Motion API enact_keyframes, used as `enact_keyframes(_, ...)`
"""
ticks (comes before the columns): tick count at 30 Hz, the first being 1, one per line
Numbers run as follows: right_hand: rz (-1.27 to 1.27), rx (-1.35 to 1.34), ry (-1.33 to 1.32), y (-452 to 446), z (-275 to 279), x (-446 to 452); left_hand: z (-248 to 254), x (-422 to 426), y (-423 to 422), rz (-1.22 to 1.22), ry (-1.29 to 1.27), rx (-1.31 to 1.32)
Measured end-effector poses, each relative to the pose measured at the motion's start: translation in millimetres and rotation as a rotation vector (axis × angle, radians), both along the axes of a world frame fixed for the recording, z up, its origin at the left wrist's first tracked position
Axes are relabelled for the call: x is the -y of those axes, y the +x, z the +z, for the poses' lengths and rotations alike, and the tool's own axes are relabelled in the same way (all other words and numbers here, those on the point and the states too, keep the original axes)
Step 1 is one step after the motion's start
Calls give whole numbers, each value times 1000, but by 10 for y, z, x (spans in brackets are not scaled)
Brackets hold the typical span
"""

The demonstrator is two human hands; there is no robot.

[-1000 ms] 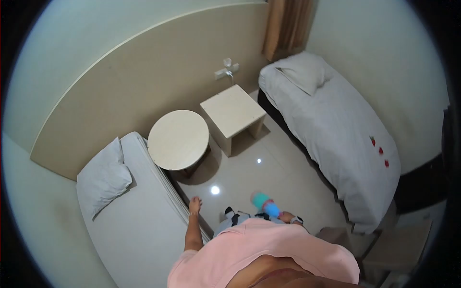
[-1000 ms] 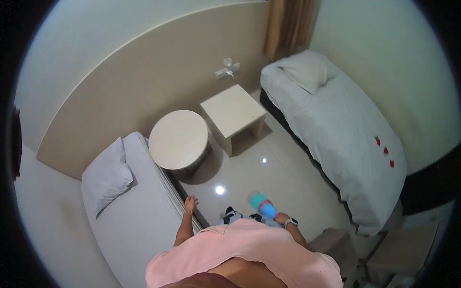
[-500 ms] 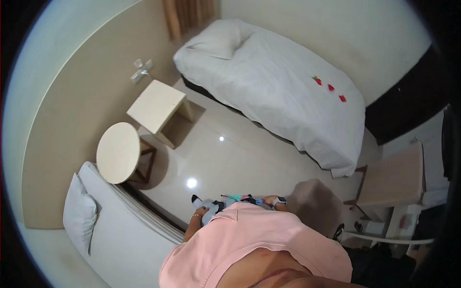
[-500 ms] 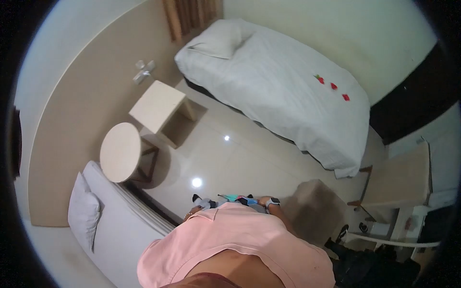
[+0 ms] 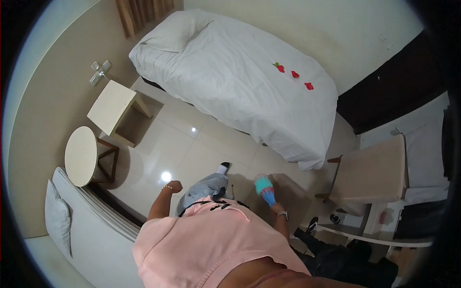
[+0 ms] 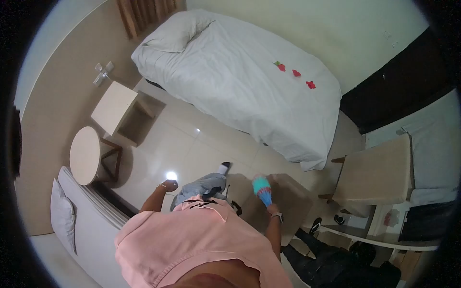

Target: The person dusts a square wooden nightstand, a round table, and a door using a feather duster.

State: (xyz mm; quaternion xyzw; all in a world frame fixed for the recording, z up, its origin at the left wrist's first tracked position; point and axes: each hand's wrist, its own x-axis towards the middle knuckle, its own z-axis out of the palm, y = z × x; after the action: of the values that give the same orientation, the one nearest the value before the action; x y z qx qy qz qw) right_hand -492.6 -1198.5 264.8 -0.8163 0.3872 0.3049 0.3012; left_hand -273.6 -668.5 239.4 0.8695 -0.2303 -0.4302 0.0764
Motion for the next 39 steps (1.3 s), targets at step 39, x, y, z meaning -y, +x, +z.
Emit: enact_keyframes(39,-725,186,-108,-765,1049,5893,-407,7915,540,32,596,-132)
